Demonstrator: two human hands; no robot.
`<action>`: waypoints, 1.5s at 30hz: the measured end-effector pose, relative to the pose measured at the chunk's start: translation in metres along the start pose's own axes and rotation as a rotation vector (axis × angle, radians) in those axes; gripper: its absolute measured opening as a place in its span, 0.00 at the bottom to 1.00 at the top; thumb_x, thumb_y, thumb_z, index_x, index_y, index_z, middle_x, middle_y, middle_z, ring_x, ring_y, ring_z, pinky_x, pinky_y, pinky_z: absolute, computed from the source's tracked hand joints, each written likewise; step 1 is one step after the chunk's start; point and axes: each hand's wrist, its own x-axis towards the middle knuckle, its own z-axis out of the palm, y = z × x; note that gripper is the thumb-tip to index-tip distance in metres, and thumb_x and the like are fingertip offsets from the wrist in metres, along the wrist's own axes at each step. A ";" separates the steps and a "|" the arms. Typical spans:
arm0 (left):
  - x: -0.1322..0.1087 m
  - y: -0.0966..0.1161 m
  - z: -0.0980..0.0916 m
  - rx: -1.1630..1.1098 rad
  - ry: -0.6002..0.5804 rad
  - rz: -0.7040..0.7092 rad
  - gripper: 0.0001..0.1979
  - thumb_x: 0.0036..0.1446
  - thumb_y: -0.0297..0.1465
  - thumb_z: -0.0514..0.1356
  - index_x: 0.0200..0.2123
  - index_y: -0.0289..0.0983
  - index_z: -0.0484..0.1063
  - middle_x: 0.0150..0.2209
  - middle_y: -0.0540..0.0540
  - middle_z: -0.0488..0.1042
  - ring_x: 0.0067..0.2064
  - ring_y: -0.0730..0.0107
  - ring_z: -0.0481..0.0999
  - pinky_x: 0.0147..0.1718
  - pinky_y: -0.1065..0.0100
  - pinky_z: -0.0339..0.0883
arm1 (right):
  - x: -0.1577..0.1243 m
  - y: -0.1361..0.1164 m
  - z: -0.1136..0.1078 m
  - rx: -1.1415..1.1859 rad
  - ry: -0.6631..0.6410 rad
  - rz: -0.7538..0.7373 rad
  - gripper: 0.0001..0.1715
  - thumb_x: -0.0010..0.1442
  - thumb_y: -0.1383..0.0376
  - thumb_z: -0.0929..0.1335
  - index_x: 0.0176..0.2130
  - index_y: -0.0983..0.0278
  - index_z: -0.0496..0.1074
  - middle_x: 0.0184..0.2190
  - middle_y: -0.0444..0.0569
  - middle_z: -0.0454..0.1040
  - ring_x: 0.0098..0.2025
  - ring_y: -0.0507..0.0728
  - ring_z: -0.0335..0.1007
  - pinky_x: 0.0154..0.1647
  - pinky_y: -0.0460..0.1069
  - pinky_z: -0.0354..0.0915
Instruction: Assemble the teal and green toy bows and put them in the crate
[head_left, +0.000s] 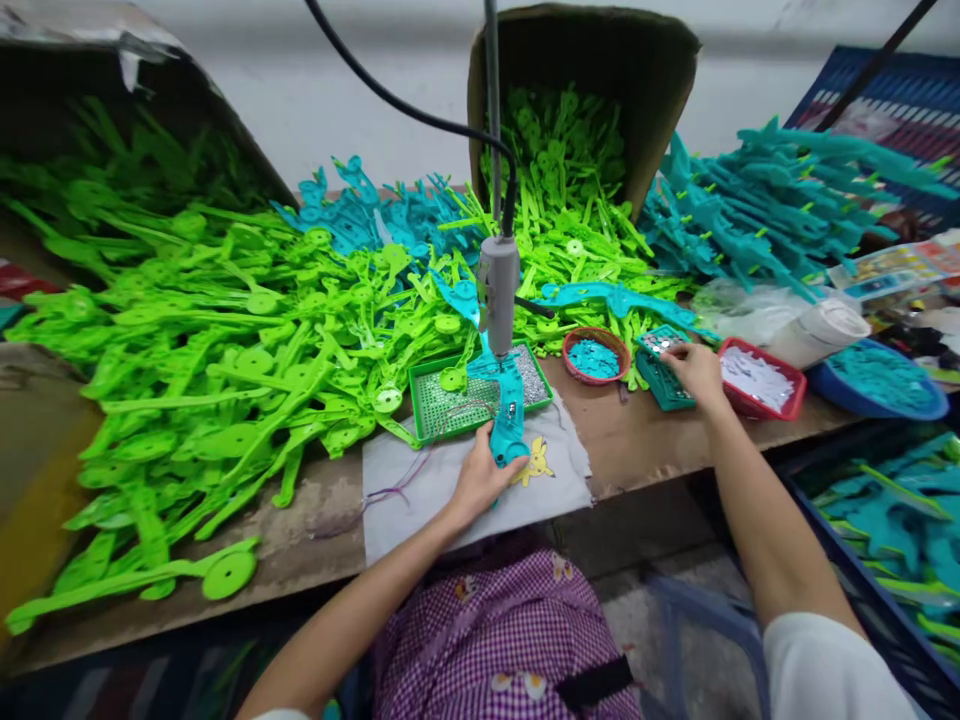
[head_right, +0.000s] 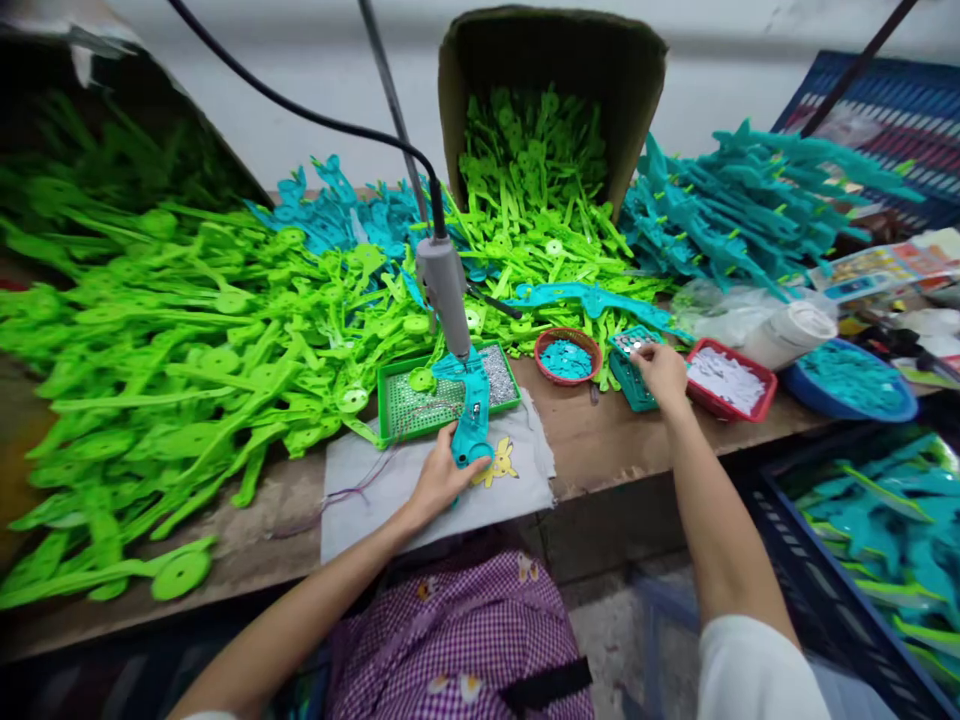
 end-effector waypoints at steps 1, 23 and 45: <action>0.000 -0.001 0.001 0.002 0.008 0.008 0.37 0.50 0.44 0.63 0.58 0.34 0.54 0.49 0.37 0.72 0.47 0.53 0.75 0.44 0.57 0.68 | 0.004 0.001 -0.001 0.016 -0.034 0.014 0.13 0.52 0.59 0.71 0.32 0.67 0.78 0.30 0.55 0.77 0.28 0.55 0.66 0.31 0.50 0.55; -0.004 0.008 -0.005 -0.120 -0.042 -0.020 0.36 0.50 0.39 0.65 0.57 0.33 0.55 0.45 0.38 0.73 0.44 0.55 0.75 0.41 0.60 0.67 | -0.158 -0.185 0.081 0.356 -0.044 -0.798 0.12 0.64 0.62 0.62 0.38 0.62 0.74 0.39 0.53 0.74 0.41 0.56 0.72 0.42 0.50 0.69; -0.002 -0.008 0.002 -0.247 -0.059 0.119 0.39 0.48 0.37 0.65 0.59 0.32 0.52 0.47 0.36 0.72 0.44 0.56 0.74 0.42 0.58 0.69 | -0.182 -0.217 0.113 0.822 -0.085 0.015 0.33 0.60 0.53 0.59 0.59 0.67 0.63 0.47 0.58 0.74 0.44 0.58 0.70 0.45 0.54 0.66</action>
